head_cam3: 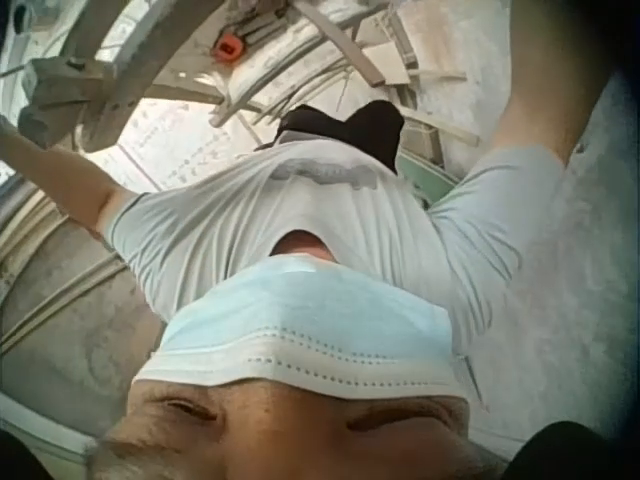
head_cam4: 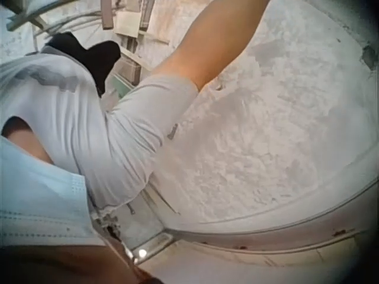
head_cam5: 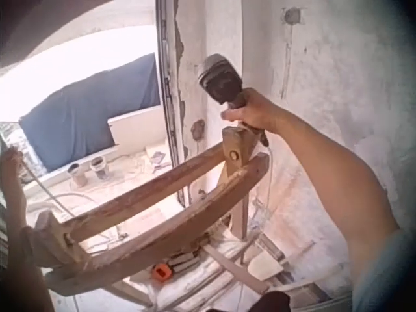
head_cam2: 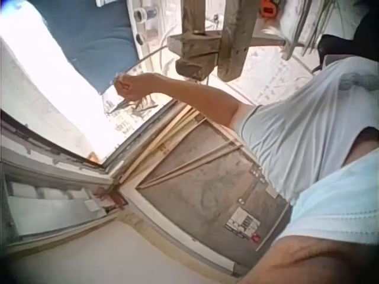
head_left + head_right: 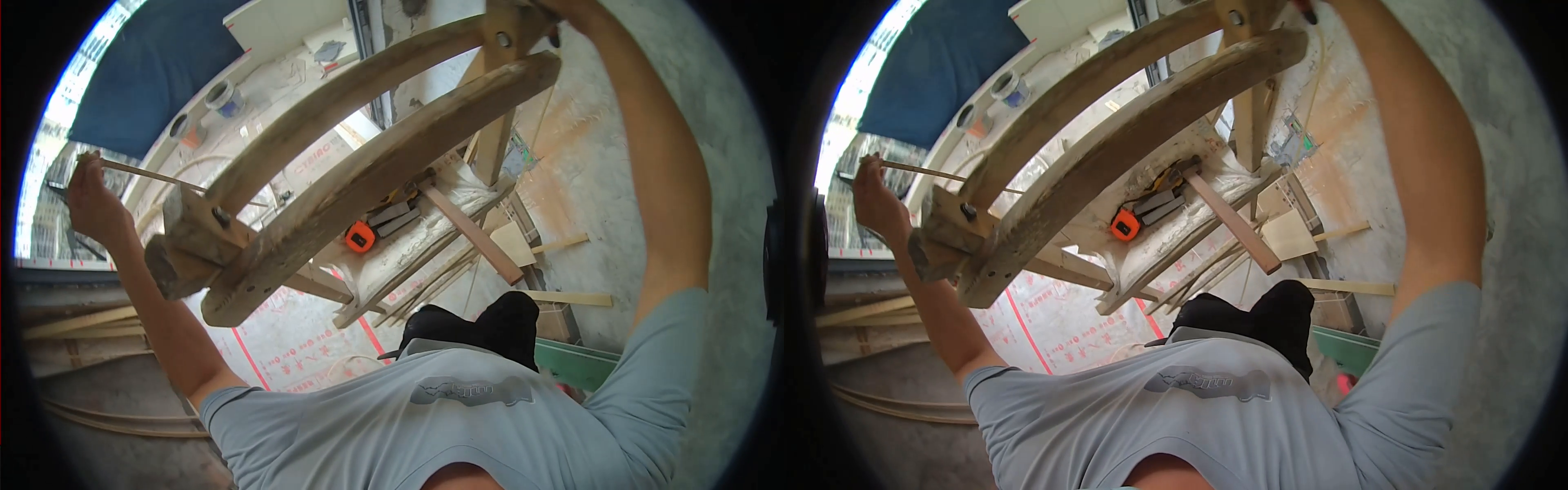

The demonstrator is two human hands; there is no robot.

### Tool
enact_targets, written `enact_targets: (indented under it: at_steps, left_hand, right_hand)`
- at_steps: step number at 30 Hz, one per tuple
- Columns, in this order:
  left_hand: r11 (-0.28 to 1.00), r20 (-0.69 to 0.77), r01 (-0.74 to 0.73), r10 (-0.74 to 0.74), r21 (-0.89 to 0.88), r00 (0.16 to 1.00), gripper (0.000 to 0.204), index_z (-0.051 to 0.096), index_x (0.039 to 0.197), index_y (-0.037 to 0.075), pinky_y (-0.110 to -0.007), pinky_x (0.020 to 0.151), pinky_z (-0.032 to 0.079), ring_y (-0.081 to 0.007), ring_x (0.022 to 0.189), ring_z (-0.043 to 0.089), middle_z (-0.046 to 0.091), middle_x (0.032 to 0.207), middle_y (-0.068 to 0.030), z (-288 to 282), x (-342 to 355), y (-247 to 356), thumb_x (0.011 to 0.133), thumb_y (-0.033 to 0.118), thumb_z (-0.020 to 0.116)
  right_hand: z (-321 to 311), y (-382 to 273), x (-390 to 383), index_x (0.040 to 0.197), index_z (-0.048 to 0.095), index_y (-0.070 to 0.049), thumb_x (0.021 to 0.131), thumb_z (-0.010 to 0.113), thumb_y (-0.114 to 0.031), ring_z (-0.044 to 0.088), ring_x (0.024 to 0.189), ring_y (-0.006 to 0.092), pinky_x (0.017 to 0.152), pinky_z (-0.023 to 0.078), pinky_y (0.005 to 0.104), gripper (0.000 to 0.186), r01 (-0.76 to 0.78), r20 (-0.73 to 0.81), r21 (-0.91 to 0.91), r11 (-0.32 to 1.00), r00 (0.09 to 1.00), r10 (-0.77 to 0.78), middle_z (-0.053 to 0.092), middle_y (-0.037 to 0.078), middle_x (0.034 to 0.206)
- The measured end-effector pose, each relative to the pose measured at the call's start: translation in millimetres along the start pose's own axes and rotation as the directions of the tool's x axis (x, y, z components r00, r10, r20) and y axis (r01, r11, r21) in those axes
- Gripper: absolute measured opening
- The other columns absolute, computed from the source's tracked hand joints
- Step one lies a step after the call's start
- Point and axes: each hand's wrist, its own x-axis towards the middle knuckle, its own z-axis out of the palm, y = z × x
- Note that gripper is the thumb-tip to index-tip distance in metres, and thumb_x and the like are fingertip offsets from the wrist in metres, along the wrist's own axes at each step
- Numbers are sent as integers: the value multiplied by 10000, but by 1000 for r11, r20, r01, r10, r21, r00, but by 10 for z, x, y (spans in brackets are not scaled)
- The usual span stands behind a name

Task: The person cuts a wooden strip using a miter saw, applies glue to it with a brush, and then nails it to the wall using a pneumatic nail gun.

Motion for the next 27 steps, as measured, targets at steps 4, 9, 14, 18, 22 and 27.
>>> enact_targets:
  at_steps: [4, 9, 14, 18, 22, 27]
  left_hand:
    - [964, -57, 67, -84, -257, 995, 235, 739, 1052, -11, -301, 899, 548, -200, 968, 714, 754, 1026, -97, 420, 114, 329, 919, 145, 624]
    - [942, -17, 140, -153, -305, 988, 217, 716, 1087, -9, -288, 825, 580, -173, 951, 707, 737, 1034, -96, 794, 162, 663, 935, 129, 644]
    - [724, 208, 399, -343, -563, 916, 277, 660, 1170, -33, -304, 843, 578, -191, 952, 706, 719, 1064, -111, 780, 268, 894, 952, 138, 663]
    - [696, 323, 484, -362, -530, 874, 270, 647, 1165, -56, -320, 895, 580, -218, 973, 704, 707, 1068, -148, 618, 252, 1266, 946, 98, 681]
    - [717, 319, 450, -322, -532, 891, 255, 645, 1159, -58, -330, 889, 589, -229, 956, 708, 706, 1066, -153, 607, 227, 1332, 952, 87, 672]
    - [748, 324, 366, -210, -554, 922, 241, 649, 1157, -52, -331, 894, 586, -233, 960, 711, 712, 1055, -152, 794, 299, 1199, 951, 72, 660]
  right_hand:
    - [59, 132, 35, 713, 668, -45, 779, 765, -175, 562, 633, 125, 616, 442, 302, 176, 110, 155, 117, 987, 980, -127, 609, 7, 658]
    - [-4, 272, -11, 698, 662, -37, 784, 734, -158, 552, 606, 123, 573, 435, 306, 165, 86, 181, 62, 994, 979, -96, 604, 17, 637]
    - [19, 485, 106, 920, 688, -23, 848, 736, -226, 590, 686, 91, 677, 473, 307, 220, 229, 178, 29, 973, 957, -230, 647, 9, 720]
    - [-18, 263, -44, 902, 664, -22, 846, 730, -202, 564, 710, 95, 701, 470, 303, 200, 105, 210, 122, 987, 969, -129, 634, 3, 746]
    - [58, 289, -78, 881, 675, -31, 860, 720, -215, 581, 716, 107, 696, 465, 310, 191, 165, 181, 110, 980, 966, -183, 622, 8, 751]
    - [84, 629, -31, 1255, 639, -53, 892, 744, -202, 679, 984, 148, 852, 535, 332, 407, -14, 167, 414, 910, 984, -61, 726, 62, 1104]
